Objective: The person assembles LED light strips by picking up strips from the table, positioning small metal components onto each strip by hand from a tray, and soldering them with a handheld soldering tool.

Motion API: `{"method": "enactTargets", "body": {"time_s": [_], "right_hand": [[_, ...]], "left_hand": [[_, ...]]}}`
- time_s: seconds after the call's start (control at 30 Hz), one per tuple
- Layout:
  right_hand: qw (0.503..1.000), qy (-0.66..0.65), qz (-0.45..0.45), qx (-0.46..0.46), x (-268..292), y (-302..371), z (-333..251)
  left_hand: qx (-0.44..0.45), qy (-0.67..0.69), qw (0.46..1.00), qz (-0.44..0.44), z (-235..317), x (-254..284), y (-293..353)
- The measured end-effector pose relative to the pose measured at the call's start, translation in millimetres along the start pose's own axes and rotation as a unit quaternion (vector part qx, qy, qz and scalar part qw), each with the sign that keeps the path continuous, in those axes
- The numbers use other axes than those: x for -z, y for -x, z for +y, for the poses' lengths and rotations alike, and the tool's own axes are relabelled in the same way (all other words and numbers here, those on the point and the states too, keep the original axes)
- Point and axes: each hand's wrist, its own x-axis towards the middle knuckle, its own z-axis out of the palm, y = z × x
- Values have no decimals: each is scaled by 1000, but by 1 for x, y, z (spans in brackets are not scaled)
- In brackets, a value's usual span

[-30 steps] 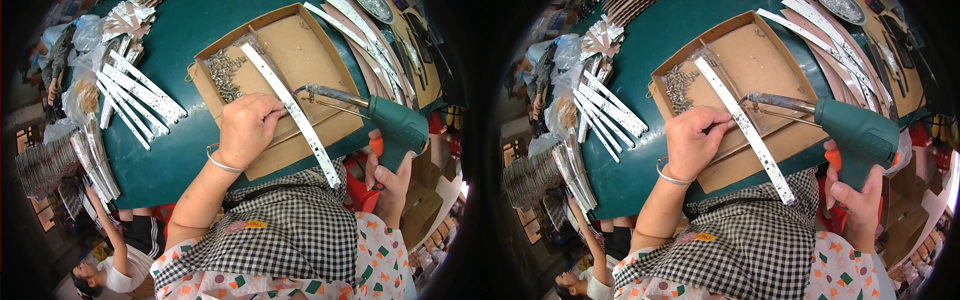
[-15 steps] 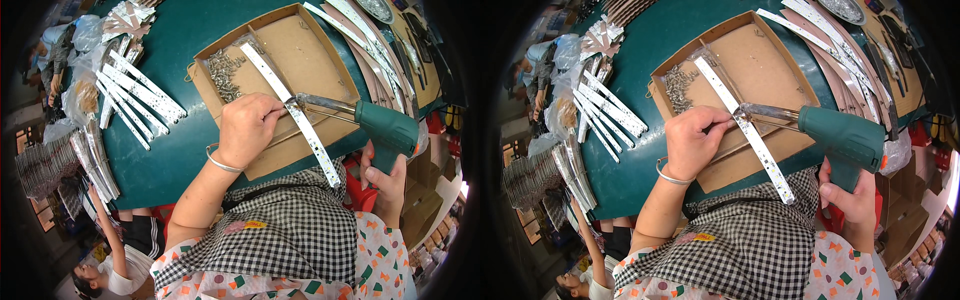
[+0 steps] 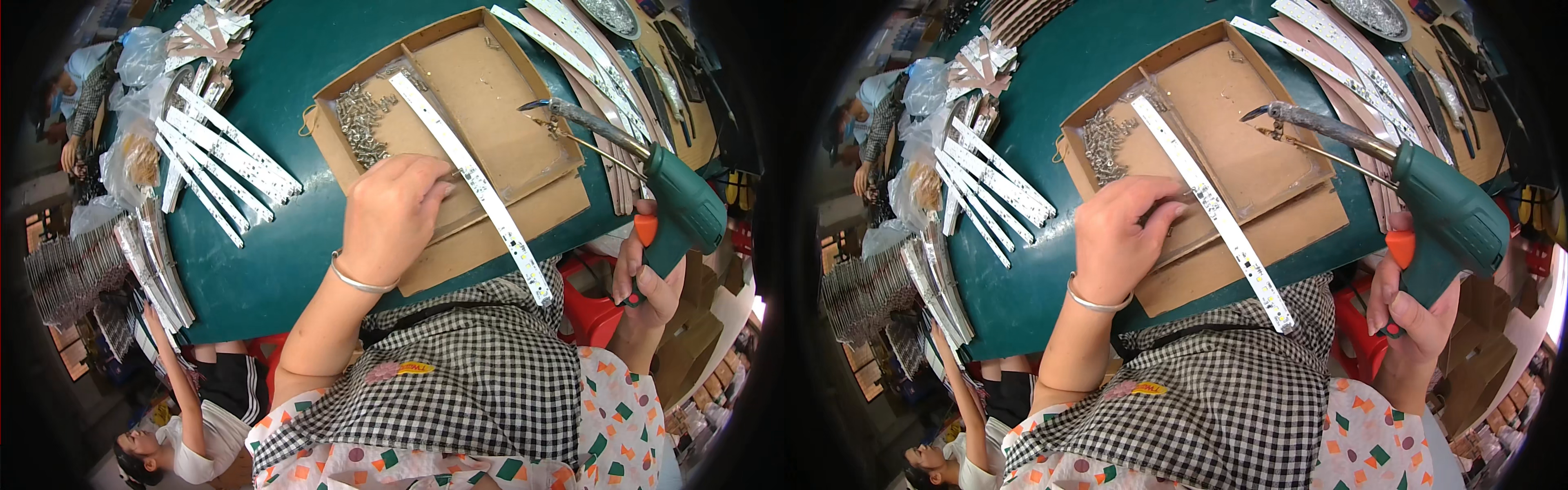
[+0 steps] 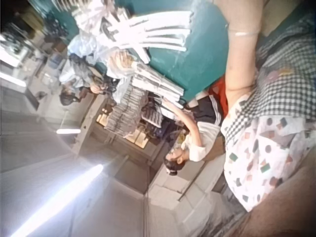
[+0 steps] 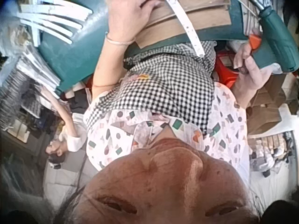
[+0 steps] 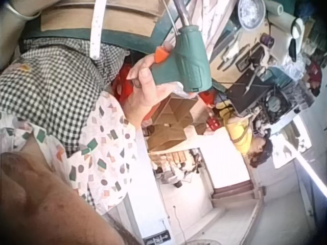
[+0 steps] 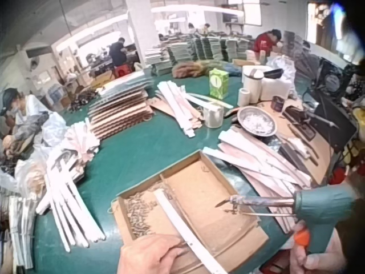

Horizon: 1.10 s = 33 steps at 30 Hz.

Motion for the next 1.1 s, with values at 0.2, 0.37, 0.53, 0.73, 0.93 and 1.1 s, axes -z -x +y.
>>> {"method": "enactTargets", "body": {"time_s": [0.2,0.37,0.53,0.73,0.93,1.1], "right_hand": [[998,5,28,62,13,1,-7],[989,95,42,105,8,-8,-4],[970,162,112,143,10,-10,4],[954,227,86,177,36,-6,5],[950,237,101,179,48,-8,8],[912,298,203,195,71,2,7]], "left_hand": [[-63,-25,998,2,33,18,8],[-144,36,985,-87,55,1,14],[-225,-14,959,-171,54,-8,12],[-237,-54,960,-142,65,23,18],[-191,-216,955,-66,6,89,6],[-97,-283,953,-41,-72,126,9]]}}
